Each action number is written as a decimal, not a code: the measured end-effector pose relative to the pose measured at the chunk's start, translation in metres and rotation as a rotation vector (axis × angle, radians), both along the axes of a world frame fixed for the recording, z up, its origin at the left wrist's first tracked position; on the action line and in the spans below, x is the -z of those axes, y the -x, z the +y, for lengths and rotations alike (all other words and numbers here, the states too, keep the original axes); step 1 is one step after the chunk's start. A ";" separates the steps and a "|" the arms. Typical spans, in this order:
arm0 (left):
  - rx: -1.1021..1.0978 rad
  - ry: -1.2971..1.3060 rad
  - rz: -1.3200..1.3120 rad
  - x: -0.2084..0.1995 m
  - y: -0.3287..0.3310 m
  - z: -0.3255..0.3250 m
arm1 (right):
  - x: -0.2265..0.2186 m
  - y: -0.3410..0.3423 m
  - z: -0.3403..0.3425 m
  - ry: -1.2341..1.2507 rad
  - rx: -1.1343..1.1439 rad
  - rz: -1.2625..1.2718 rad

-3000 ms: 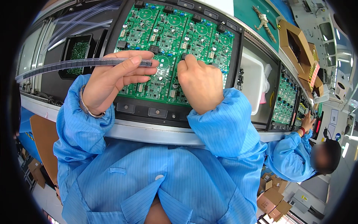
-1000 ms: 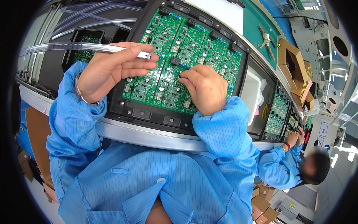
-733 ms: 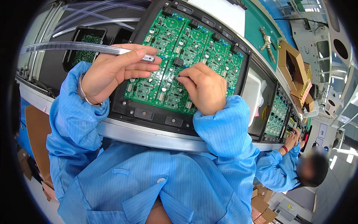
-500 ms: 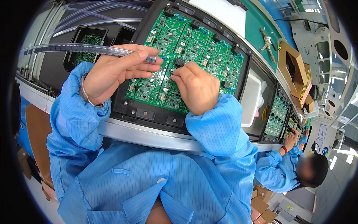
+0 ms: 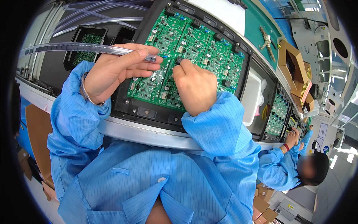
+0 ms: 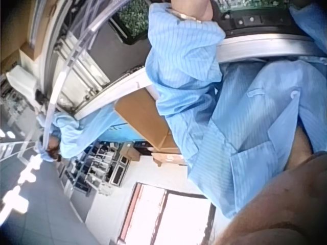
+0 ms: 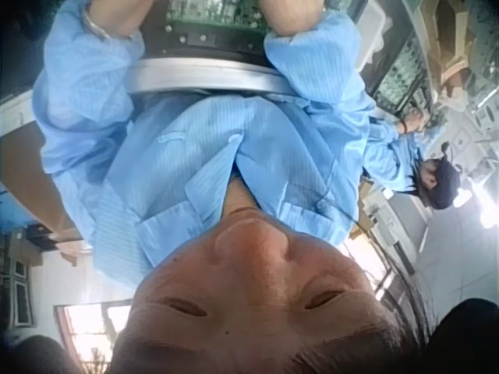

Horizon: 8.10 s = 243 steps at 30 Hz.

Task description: Assembling small electronic components onto printed circuit boards on a production line.

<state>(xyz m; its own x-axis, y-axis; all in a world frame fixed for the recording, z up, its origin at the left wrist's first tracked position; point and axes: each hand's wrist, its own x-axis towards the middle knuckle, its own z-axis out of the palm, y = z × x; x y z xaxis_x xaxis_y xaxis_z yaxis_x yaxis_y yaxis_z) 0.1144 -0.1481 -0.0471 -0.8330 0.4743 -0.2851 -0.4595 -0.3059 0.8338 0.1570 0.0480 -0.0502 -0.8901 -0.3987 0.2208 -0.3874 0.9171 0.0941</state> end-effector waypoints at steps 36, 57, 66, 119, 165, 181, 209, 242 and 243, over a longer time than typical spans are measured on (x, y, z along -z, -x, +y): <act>0.018 0.018 0.012 0.001 0.002 -0.001 | 0.007 0.002 0.013 0.443 0.131 -0.174; 0.049 0.026 0.039 0.003 0.006 -0.006 | -0.006 0.011 0.003 0.046 0.107 -0.138; 0.060 0.036 0.047 0.003 0.005 -0.008 | -0.009 0.013 0.001 -0.023 0.096 -0.182; -0.049 -0.121 -0.034 0.000 0.021 -0.026 | 0.003 0.030 -0.013 0.424 -0.001 -0.111; 0.052 -0.121 -0.021 0.007 0.037 -0.040 | 0.005 0.015 -0.049 -0.018 -0.140 0.128; 0.482 -0.496 -0.085 0.004 0.215 0.037 | -0.006 -0.038 0.029 0.576 -0.072 0.085; 0.317 1.031 1.698 0.012 0.003 -0.023 | 0.013 -0.039 0.037 0.544 -0.121 -0.133; 0.327 1.036 1.768 0.009 -0.002 -0.016 | 0.015 -0.075 0.095 0.345 0.062 0.001; 0.316 1.021 1.767 0.010 -0.001 -0.016 | 0.014 -0.073 0.091 0.383 0.011 0.001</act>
<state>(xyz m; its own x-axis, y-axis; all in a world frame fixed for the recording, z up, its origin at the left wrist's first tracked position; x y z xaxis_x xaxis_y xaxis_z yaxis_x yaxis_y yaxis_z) 0.1155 -0.1643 -0.0567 -0.3834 0.8496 0.3623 0.9231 0.3654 0.1201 0.2297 0.1393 -0.0642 -0.8936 -0.2774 0.3528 -0.3772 0.8902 -0.2554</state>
